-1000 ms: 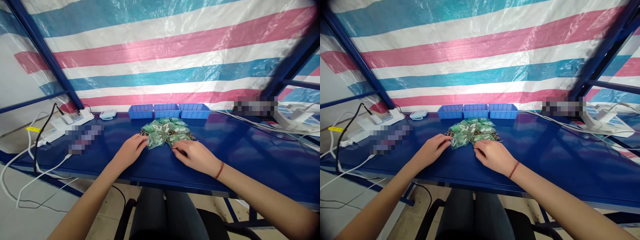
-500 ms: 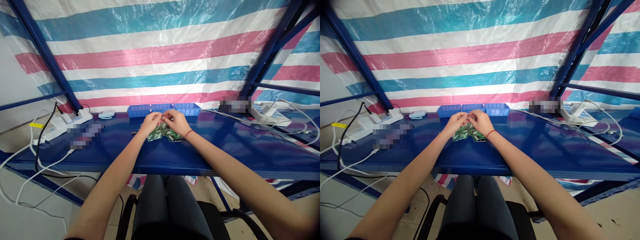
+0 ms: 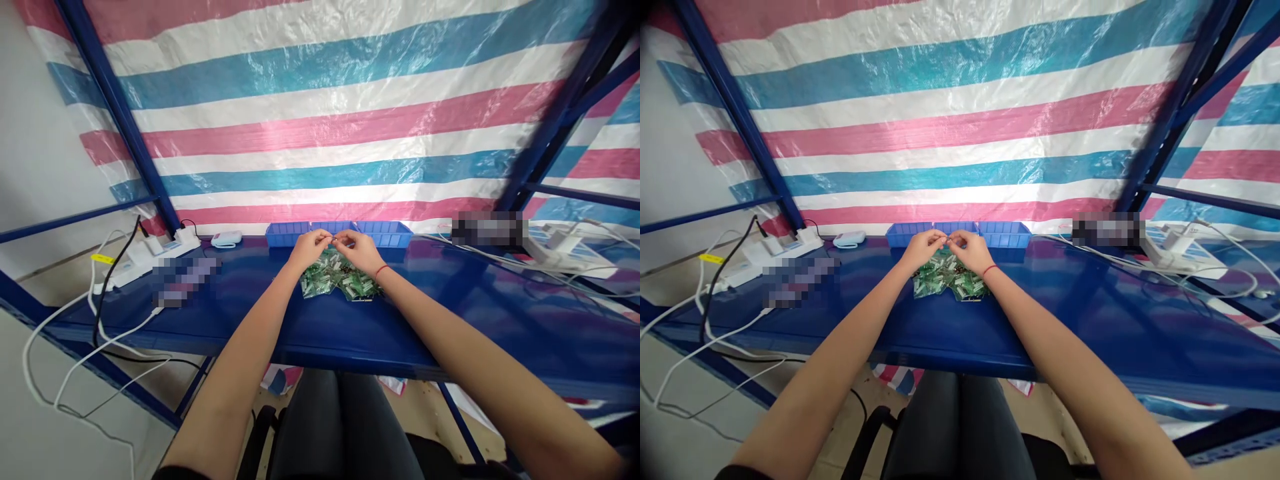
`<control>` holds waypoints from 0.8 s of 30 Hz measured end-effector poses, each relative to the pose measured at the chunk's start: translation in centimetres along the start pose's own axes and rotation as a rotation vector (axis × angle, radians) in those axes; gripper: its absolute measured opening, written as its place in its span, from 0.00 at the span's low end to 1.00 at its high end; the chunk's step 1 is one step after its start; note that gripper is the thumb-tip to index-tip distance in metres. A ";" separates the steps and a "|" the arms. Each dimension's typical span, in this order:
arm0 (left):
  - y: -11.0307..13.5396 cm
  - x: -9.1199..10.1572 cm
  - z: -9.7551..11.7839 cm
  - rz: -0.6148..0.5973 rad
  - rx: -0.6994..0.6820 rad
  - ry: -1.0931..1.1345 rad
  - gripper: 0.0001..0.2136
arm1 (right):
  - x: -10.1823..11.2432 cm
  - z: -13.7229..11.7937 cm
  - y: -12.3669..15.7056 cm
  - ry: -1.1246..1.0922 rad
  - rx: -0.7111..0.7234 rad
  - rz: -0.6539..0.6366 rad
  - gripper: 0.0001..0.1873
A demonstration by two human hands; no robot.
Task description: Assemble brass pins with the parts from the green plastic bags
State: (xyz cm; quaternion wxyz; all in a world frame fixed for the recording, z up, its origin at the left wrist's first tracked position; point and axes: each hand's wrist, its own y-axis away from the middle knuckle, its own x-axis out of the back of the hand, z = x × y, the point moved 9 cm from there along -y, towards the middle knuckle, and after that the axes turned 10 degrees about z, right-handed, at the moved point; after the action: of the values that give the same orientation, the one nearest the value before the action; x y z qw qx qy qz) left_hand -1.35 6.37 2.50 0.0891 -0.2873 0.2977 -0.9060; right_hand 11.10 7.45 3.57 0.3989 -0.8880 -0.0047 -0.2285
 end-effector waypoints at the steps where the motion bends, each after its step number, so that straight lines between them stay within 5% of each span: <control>1: 0.0 -0.1 0.1 0.006 -0.013 -0.024 0.15 | 0.0 0.3 0.0 -0.003 -0.013 0.002 0.08; 12: 1.5 1.0 1.3 0.125 -0.073 -0.177 0.07 | -0.5 0.8 0.5 0.002 -0.042 -0.092 0.10; 24: 1.2 1.1 2.5 0.183 -0.143 -0.199 0.06 | 1.3 0.1 0.7 -0.102 -0.118 -0.015 0.11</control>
State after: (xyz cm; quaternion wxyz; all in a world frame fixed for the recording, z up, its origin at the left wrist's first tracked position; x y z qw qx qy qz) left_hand -0.87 3.83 3.99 0.1798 -0.3530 0.3759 -0.8377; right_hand 12.48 6.82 3.52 0.3433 -0.9204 -0.0182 -0.1861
